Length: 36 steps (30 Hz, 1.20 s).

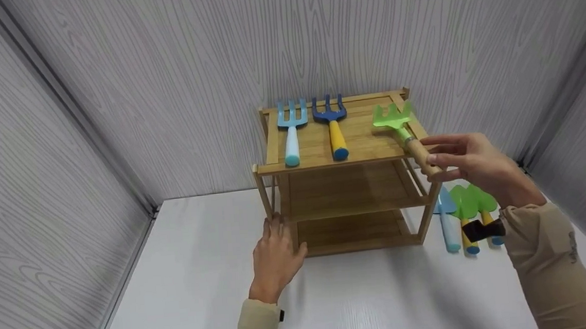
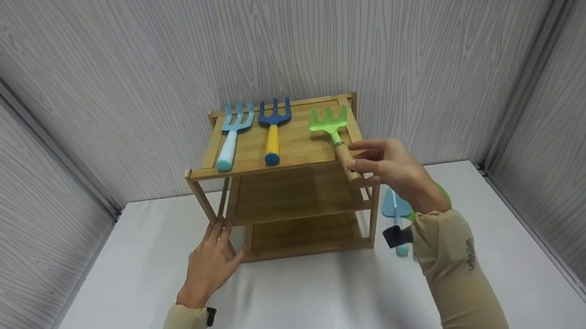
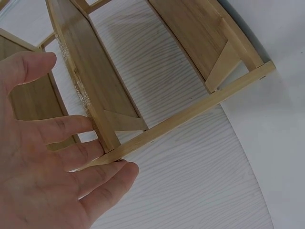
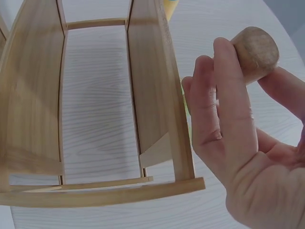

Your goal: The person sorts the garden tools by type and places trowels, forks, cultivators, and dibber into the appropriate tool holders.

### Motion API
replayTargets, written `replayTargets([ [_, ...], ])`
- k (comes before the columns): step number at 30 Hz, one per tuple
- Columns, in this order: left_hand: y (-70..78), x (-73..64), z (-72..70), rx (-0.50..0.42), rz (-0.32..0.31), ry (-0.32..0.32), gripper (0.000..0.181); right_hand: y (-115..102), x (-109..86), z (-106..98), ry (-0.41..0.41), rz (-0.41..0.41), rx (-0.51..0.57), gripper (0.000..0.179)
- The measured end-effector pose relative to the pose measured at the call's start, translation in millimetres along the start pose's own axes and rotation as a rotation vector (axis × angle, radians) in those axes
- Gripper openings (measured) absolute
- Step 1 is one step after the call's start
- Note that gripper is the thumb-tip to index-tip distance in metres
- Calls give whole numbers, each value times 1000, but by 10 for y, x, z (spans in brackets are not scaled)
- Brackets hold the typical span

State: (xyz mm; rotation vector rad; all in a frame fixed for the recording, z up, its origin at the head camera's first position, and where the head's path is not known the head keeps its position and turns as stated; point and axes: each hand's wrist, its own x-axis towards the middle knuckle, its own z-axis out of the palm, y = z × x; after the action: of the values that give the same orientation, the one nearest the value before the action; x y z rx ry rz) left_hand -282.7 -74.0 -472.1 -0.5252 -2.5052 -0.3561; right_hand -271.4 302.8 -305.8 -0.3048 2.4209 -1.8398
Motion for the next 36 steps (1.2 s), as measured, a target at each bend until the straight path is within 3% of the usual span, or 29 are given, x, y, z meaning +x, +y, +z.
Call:
replayTargets([
  [14, 20, 8, -21, -5, -32, -68, 62, -216, 228, 90, -13, 73, -2, 57],
  [30, 9, 43, -46, 2, -21, -22, 58, -375, 601, 100, 47, 157, -87, 51],
  [36, 12, 38, -42, 6, -17, -36, 62, -389, 695, 120, 51, 195, -98, 48],
])
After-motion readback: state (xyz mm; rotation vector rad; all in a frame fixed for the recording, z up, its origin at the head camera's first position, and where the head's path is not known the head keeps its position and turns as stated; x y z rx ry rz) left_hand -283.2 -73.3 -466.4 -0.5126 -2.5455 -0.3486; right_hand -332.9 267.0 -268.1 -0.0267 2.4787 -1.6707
